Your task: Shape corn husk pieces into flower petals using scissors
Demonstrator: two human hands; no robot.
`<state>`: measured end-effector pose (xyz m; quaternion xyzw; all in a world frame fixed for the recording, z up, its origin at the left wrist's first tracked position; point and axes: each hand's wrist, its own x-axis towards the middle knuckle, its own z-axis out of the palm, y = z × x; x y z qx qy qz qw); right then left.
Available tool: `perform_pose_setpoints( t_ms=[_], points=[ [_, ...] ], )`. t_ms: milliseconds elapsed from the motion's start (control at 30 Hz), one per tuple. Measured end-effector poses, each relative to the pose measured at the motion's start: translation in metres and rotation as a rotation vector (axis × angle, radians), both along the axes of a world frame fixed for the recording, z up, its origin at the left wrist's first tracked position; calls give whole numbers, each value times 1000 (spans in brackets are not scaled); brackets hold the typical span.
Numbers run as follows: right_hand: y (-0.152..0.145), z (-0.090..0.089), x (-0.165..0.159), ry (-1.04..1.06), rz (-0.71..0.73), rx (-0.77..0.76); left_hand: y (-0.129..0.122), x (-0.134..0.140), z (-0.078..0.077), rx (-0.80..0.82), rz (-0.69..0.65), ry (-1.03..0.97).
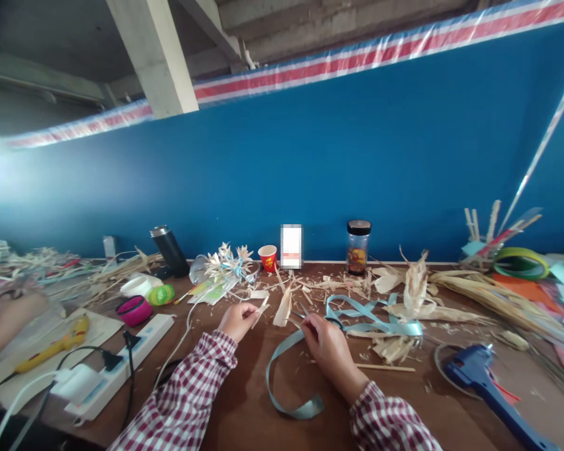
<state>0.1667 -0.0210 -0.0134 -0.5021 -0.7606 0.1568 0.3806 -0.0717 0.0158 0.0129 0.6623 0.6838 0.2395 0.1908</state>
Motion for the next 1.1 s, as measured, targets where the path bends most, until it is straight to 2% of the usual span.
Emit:
perform_pose_setpoints(
  t_ms=[133, 267, 367, 467, 600, 700, 800, 933, 1100],
  points=[
    [-1, 3, 0, -5, -2, -10, 2, 15, -13, 38, -120, -44],
    [1, 5, 0, 25, -36, 5, 1, 13, -26, 181, -92, -40],
    [1, 6, -2, 92, -51, 21, -3, 11, -29, 256, -73, -177],
    [-2, 11, -7, 144, -41, -14, -9, 18, -24, 303, -66, -367],
    [-7, 15, -12, 187, 21, -64, -17, 41, -6, 253, -150, -429],
    [-7, 13, -13, 182, 37, -36, -19, 60, 2, 183, -177, -432],
    [-6, 11, -11, 180, 33, -3, -21, 73, -4, 127, -180, -481],
    [-5, 9, -10, 188, 11, -1, -28, 80, -17, -26, -204, -665],
    [-4, 8, -10, 211, -34, -35, -35, 79, -20, -73, -208, -797]
  ],
)
